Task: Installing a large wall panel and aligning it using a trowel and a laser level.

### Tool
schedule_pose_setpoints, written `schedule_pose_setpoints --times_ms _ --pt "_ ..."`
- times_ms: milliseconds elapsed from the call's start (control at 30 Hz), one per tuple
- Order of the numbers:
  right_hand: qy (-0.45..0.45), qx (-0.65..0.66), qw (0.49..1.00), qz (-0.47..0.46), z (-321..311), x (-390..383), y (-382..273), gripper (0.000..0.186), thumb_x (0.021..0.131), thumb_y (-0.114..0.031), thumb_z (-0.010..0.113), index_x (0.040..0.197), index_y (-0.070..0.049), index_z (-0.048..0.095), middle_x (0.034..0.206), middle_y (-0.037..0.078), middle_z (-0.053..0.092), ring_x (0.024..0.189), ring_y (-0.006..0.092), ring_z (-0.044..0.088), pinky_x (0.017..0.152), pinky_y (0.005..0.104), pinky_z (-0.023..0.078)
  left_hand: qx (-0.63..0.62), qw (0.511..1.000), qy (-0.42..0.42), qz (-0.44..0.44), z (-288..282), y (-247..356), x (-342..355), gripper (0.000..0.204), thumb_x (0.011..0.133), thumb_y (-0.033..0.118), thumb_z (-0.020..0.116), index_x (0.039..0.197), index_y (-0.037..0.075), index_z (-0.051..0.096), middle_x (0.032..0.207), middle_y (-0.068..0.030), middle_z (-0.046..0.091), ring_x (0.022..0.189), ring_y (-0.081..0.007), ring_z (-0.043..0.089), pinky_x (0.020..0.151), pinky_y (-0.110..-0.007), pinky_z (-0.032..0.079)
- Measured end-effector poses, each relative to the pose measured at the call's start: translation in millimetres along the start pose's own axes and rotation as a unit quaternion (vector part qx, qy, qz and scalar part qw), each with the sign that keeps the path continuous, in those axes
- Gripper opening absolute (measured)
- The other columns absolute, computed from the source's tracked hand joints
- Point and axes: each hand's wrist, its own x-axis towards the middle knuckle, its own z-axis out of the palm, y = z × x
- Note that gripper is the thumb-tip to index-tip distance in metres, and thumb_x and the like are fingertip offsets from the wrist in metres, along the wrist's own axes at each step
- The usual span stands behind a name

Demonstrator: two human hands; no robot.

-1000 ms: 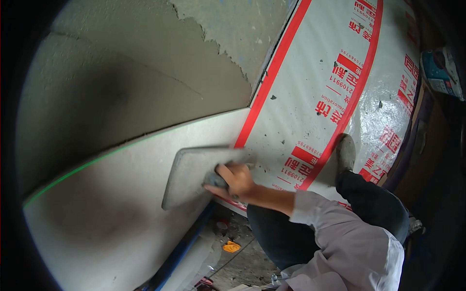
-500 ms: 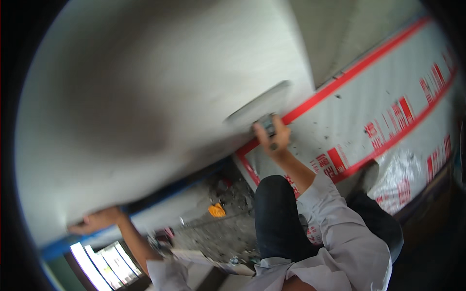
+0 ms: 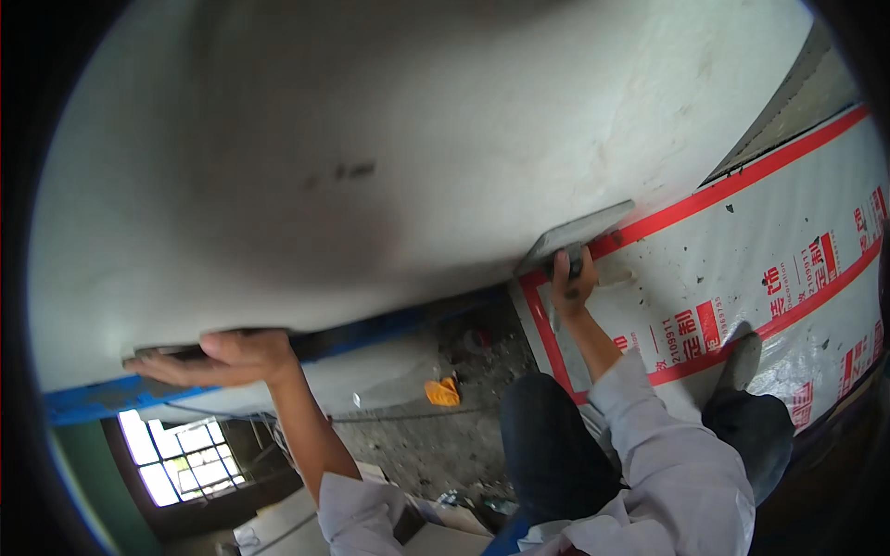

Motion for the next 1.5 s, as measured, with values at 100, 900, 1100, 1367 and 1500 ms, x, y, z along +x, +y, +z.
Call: schedule_pose_setpoints --times_ms 100,900,1100,1367,1500 --pt "-0.009 -0.012 0.999 0.041 7.3 -14.0 -8.7 0.036 0.110 -0.035 0.076 0.104 0.000 0.068 0.072 0.015 0.068 0.062 0.0295 0.067 0.061 0.0443 0.050 -0.023 0.999 0.011 -0.026 6.3 2.8 8.8 0.077 0.117 0.044 0.048 0.172 -0.007 0.036 0.184 -0.0349 0.023 0.173 -0.0518 0.020 0.139 -0.067 0.023" --pt "-0.011 0.109 0.975 0.195 39.0 -64.7 -57.0 0.037 0.114 -0.038 0.072 0.111 -0.001 0.071 0.079 0.007 0.072 0.072 0.0143 0.066 0.065 0.0359 0.050 0.032 0.999 0.008 0.038 -12.1 0.8 8.2 0.067 0.122 0.040 0.043 0.170 -0.006 0.040 0.181 -0.0364 0.028 0.170 -0.0529 0.028 0.133 -0.064 0.036" --pt "0.081 0.113 0.985 0.100 55.4 -43.7 -42.0 0.038 0.113 -0.040 0.073 0.107 -0.002 0.071 0.072 0.004 0.068 0.065 0.0127 0.062 0.061 0.0352 0.047 0.017 0.999 0.015 0.025 0.5 18.6 10.0 0.064 0.122 0.037 0.045 0.168 -0.006 0.041 0.181 -0.0363 0.029 0.171 -0.0523 0.026 0.135 -0.066 0.030" --pt "0.020 0.082 0.979 0.186 -8.7 -22.6 -66.2 0.038 0.108 -0.034 0.080 0.096 0.001 0.068 0.067 0.008 0.064 0.062 0.0130 0.059 0.059 0.0358 0.046 0.028 0.999 0.008 0.046 -2.4 11.3 4.5 0.062 0.123 0.032 0.046 0.169 -0.008 0.038 0.180 -0.0384 0.028 0.169 -0.0539 0.029 0.133 -0.064 0.032" --pt "0.022 0.058 0.992 0.108 -65.0 55.7 -119.2 0.040 0.103 -0.030 0.085 0.094 0.004 0.068 0.070 0.022 0.066 0.063 0.0245 0.071 0.063 0.0425 0.053 -0.023 0.999 0.029 0.014 -4.1 8.8 10.1 0.064 0.123 0.035 0.049 0.168 -0.010 0.040 0.181 -0.0366 0.030 0.171 -0.0525 0.027 0.135 -0.064 0.029"
